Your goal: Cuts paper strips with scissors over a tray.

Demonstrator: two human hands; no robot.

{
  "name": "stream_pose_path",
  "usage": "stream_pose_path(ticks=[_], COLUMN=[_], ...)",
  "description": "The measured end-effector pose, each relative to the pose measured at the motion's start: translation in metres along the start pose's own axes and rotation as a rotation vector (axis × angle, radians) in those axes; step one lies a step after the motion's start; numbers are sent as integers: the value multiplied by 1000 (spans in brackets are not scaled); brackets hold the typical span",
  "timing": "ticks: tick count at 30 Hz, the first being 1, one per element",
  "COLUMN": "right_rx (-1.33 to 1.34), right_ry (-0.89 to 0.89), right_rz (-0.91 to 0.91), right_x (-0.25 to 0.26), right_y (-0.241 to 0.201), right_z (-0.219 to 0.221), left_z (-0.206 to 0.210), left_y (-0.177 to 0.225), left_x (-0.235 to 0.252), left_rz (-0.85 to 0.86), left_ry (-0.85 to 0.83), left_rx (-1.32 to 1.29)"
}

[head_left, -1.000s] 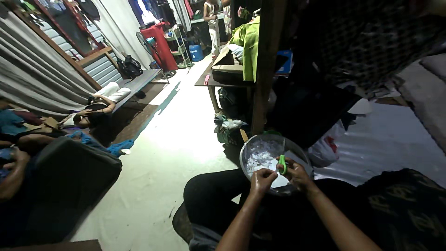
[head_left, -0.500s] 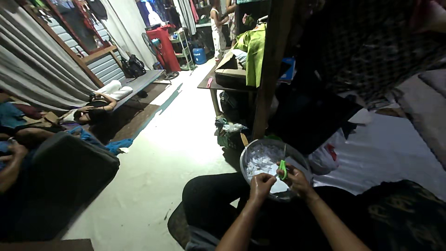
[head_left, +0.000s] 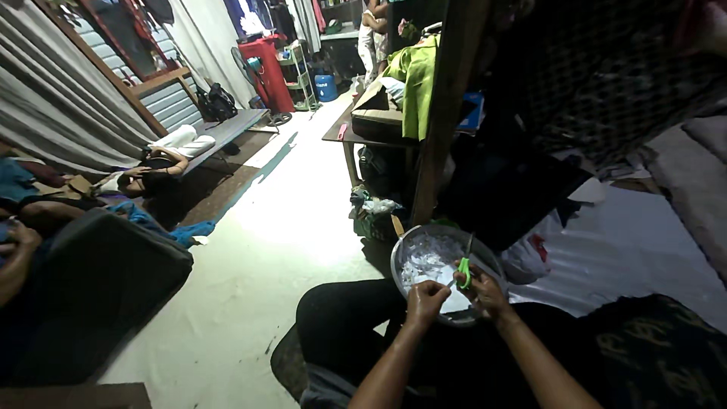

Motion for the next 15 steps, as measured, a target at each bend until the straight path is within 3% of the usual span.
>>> stream_pose_path(ticks=[15], right_rx=[-30], right_ry=[23], right_rz=[-5], right_x=[5], right_y=[2], right_z=[-6], left_z=[-1], left_y=[-1], left_x=[2], left_rz=[-24], left_ry=[-25], left_rx=[22])
Point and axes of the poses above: each hand's wrist, its own x-axis towards the middle knuckle, its own z-axis out of the palm, y = z × x, the point moved 4 cm from there along x, towards the middle knuckle, and after that the axes turned 7 degrees about y, right-handed, at the moved point
